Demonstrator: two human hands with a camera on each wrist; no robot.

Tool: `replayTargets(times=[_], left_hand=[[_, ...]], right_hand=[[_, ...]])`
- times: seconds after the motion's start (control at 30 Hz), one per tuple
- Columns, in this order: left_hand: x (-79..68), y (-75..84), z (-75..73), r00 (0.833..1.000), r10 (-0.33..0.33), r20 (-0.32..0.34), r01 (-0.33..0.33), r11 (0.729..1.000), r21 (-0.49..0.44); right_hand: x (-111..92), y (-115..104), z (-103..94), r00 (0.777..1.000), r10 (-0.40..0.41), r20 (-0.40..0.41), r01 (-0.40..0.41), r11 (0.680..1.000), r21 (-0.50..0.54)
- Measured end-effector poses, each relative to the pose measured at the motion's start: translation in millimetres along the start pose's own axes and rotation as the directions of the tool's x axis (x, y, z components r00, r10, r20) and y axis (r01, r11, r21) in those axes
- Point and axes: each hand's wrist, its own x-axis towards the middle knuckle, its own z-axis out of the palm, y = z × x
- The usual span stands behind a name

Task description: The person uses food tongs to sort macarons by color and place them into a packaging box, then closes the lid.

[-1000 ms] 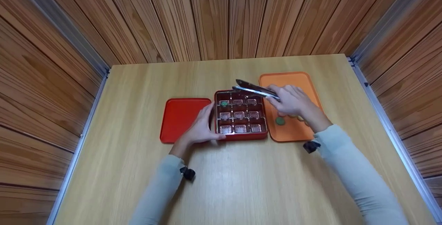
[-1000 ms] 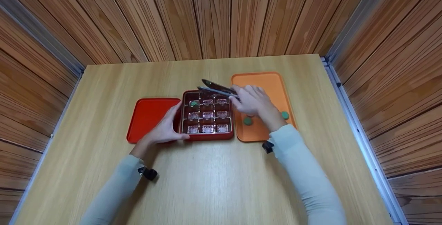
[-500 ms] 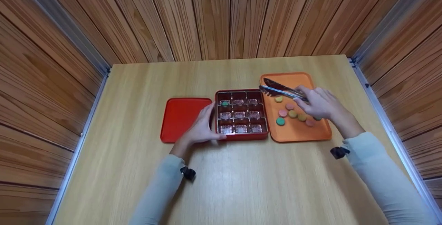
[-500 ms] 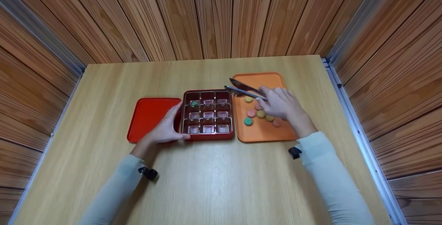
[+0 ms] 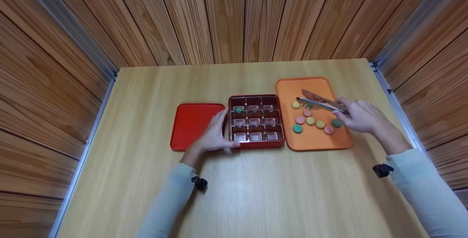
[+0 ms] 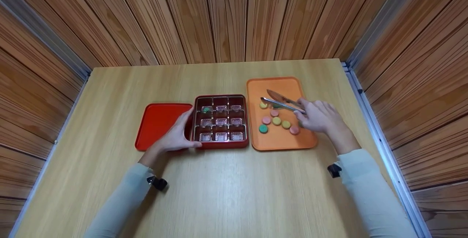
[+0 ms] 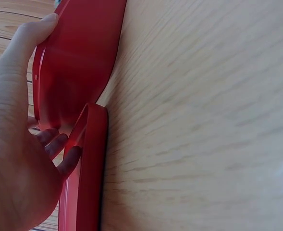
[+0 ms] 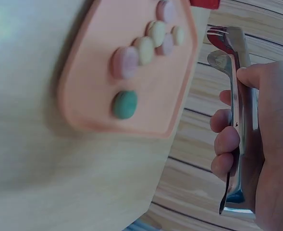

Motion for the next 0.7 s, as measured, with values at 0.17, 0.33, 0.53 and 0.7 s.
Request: replayTargets(times=[0.17,0.33,0.53,0.7], left_hand=[[0.3,-0.9,-1.1,1.0,0.004,0.001,-0.004,1.0,0.0],[0.3,-0.1,-0.6,1.0,-0.007,-0.001,0.007,1.0,0.003],[1.3,1.5,0.8,1.0,-0.017,0.003,0.017,1.0,0.0],[-0.8,0.9,-0.2,1.0,-0.017,-0.004,0.017,1.0,-0.003]], right_hand=[[-9.1,12.7,-3.0,0.998,0.03,0.057,-0.03,0.999,0.01],[-20.2,29.9,-7.2,0.998,0.0,0.069,-0.001,1.0,0.003],[-34.0,48.6,-14.0,0.994,0.027,0.108,-0.028,1.0,0.006],[-35.0,59.0,-19.0,0.986,0.064,0.157,-0.07,0.997,0.034]])
